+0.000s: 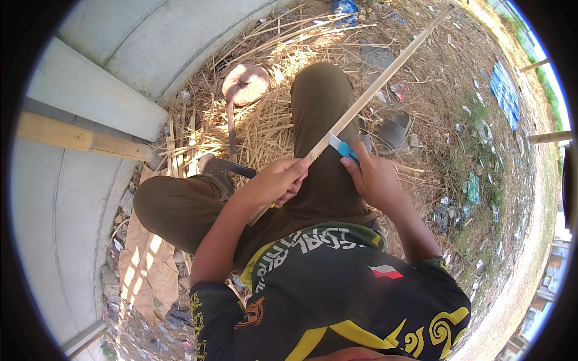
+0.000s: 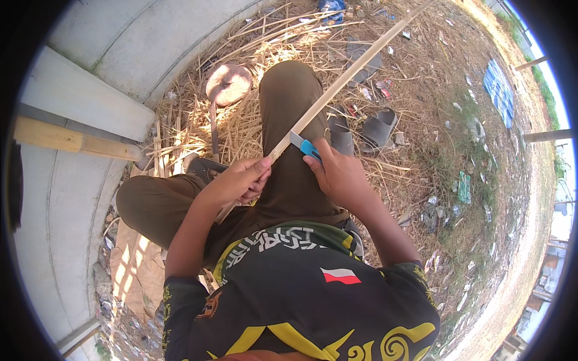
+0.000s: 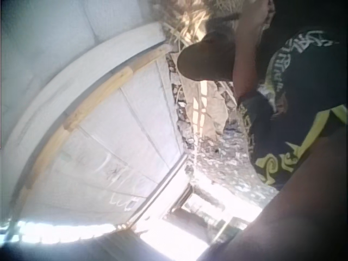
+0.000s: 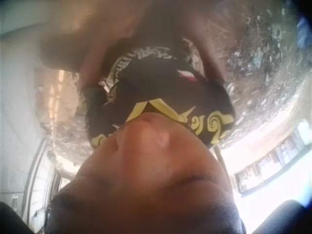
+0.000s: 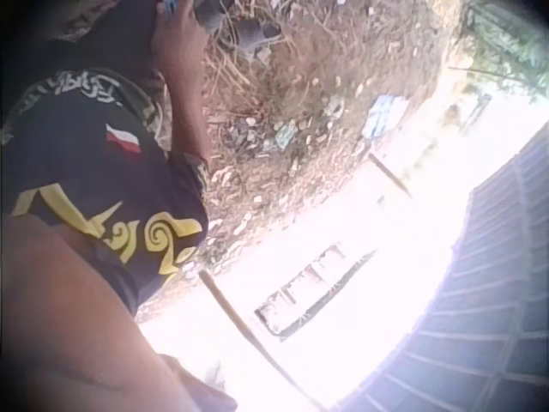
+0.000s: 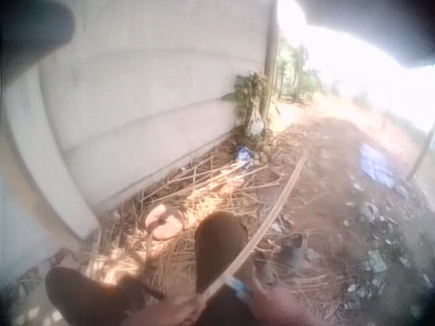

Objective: The person sits on the ground and uses a large knife to shave and smooth a long, thin bamboo stick. They hold the stick with one hand and repeatedly scrape the blade along its length to remove the outer layer and refine the surface.

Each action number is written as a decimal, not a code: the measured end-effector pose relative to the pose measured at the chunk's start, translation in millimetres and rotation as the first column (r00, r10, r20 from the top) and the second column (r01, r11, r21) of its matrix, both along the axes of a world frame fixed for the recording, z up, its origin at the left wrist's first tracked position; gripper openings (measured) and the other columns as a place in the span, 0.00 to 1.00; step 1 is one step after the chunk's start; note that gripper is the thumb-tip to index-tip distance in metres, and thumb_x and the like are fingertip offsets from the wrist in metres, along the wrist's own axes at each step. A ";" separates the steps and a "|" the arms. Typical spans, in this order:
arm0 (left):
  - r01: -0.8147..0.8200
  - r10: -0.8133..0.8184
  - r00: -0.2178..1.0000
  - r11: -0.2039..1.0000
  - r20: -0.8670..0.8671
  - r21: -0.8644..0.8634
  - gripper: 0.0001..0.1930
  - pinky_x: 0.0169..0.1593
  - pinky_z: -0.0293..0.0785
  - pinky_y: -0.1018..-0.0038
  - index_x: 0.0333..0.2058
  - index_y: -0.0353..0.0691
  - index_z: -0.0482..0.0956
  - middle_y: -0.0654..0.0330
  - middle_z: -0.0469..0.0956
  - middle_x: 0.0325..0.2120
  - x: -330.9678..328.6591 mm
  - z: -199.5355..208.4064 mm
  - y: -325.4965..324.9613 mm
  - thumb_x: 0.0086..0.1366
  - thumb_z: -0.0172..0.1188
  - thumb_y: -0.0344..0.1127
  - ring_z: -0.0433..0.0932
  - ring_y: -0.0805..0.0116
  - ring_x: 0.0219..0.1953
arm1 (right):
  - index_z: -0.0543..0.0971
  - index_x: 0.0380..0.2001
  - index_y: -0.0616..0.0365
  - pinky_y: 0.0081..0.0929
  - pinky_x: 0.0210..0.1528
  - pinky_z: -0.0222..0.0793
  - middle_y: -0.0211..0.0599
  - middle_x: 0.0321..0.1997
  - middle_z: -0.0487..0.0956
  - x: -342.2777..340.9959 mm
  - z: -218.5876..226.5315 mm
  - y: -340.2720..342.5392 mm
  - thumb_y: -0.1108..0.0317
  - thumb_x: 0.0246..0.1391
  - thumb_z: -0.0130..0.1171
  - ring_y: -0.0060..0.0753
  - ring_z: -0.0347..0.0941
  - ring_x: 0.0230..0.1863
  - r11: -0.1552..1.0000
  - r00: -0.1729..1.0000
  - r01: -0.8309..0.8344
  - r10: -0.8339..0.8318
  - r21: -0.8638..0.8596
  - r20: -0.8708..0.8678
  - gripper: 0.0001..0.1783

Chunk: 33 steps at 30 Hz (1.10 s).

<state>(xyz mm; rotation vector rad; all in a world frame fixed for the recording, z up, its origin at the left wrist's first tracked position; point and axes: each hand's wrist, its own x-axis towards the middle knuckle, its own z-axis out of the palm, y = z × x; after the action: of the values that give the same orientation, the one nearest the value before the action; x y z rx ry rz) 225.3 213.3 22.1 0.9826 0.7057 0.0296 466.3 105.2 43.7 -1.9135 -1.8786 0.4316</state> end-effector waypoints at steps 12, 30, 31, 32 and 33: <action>-0.042 0.043 0.999 0.999 0.013 -0.030 0.22 0.18 0.45 0.81 0.31 0.47 0.64 0.75 0.53 0.18 -3.9 -4.2 -8.7 0.80 0.45 0.57 0.49 0.84 0.15 | 0.67 0.38 0.56 0.49 0.18 0.69 0.46 0.16 0.76 -17.1 -17.9 1.1 0.52 0.71 0.52 0.56 0.76 0.17 0.999 0.971 0.054 -0.052 0.000 0.234 0.18; -0.173 0.119 0.948 0.972 -0.296 -0.161 0.21 0.21 0.46 0.79 0.29 0.46 0.67 0.73 0.56 0.19 -129.1 32.2 -96.1 0.79 0.51 0.54 0.51 0.82 0.18 | 0.67 0.38 0.53 0.49 0.19 0.70 0.43 0.15 0.77 -23.4 -19.6 1.8 0.49 0.72 0.49 0.55 0.76 0.17 0.972 0.952 0.235 -0.233 0.013 0.197 0.19; -0.154 0.109 0.946 0.980 -0.304 -0.129 0.21 0.22 0.48 0.80 0.30 0.45 0.67 0.73 0.57 0.19 -141.2 32.6 -101.6 0.79 0.50 0.53 0.53 0.82 0.19 | 0.67 0.38 0.53 0.50 0.19 0.70 0.43 0.15 0.76 -22.3 -19.0 0.9 0.49 0.73 0.49 0.56 0.76 0.17 0.971 0.952 0.236 -0.236 0.021 0.197 0.19; -0.138 0.101 0.944 0.985 -0.315 -0.100 0.21 0.23 0.50 0.81 0.31 0.44 0.68 0.73 0.58 0.20 -154.7 33.8 -108.3 0.79 0.50 0.53 0.54 0.82 0.20 | 0.67 0.38 0.53 0.51 0.19 0.70 0.43 0.15 0.76 -20.7 -18.3 0.8 0.49 0.73 0.48 0.56 0.76 0.17 0.970 0.955 0.241 -0.239 0.013 0.176 0.19; -0.122 0.093 0.941 0.990 -0.326 -0.071 0.21 0.24 0.51 0.82 0.31 0.43 0.69 0.73 0.59 0.21 -169.1 35.3 -114.6 0.80 0.49 0.52 0.55 0.83 0.21 | 0.67 0.38 0.53 0.51 0.20 0.70 0.44 0.15 0.76 -18.8 -17.8 1.2 0.49 0.73 0.48 0.57 0.76 0.17 0.969 0.958 0.245 -0.243 0.006 0.154 0.19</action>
<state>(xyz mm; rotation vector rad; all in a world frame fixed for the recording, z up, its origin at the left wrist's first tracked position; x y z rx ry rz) 56.2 98.8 57.4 0.8691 1.0525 -0.0687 447.5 106.4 26.0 -2.2094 -1.7006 0.2247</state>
